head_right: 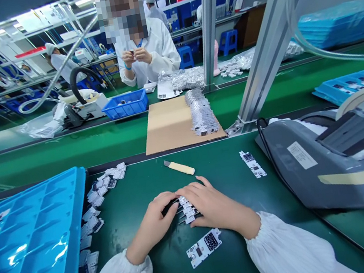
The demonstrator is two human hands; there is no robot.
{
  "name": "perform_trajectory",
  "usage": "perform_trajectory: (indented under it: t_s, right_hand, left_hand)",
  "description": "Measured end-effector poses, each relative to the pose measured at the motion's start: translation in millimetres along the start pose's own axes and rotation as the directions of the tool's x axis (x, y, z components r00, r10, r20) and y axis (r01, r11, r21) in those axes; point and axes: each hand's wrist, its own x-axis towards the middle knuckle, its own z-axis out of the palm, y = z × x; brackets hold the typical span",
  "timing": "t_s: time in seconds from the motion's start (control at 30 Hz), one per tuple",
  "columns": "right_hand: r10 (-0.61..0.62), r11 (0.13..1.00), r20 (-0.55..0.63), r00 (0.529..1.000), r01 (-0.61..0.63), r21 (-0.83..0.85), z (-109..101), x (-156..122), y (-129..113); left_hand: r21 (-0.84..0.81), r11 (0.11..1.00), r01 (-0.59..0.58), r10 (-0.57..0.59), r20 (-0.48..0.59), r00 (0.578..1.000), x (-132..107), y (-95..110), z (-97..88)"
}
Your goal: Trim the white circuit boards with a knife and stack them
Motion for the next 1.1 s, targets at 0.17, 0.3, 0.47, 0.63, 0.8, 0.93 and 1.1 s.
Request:
perform_trajectory:
  t_s: [0.17, 0.3, 0.47, 0.63, 0.8, 0.93, 1.1]
  right_hand:
    - [0.014, 0.999, -0.011, 1.0, -0.014, -0.038, 5.2, 1.9, 3.1]
    - [0.027, 0.993, -0.035, 0.999, -0.031, -0.11, -12.6, -5.5, 0.6]
    - [0.16, 0.956, -0.16, 0.974, -0.193, -0.219, -30.3, -41.2, -24.0]
    - [0.189, 0.934, -0.203, 0.961, -0.239, -0.265, 15.5, -71.7, -54.6]
    - [0.336, 0.913, -0.14, 0.931, -0.359, -0.192, 39.0, -81.7, -57.4]
    - [0.355, 0.918, -0.158, 0.921, -0.376, -0.127, 22.0, -93.8, -40.6]
    - [0.459, 0.836, -0.318, 0.83, -0.524, -0.161, 16.5, -104.1, -18.8]
  left_hand:
    - [0.127, 0.989, -0.077, 0.069, 0.067, 0.995, -3.1, 5.6, 9.7]
    - [0.231, 0.97, -0.08, 0.067, 0.063, 0.996, -1.1, 9.7, 18.3]
    - [0.281, 0.955, -0.091, 0.077, 0.06, 0.995, -1.7, 9.7, 19.0]
    - [0.283, 0.956, -0.082, 0.073, 0.042, 0.996, -2.8, 10.6, 20.1]
    - [0.252, 0.964, -0.079, 0.073, 0.034, 0.997, -2.0, 9.8, 19.4]
    - [0.22, 0.973, -0.069, 0.06, 0.046, 0.997, -3.2, 9.5, 17.1]
    - [0.19, 0.981, -0.039, 0.031, 0.049, 0.998, -5.8, 10.7, 14.6]
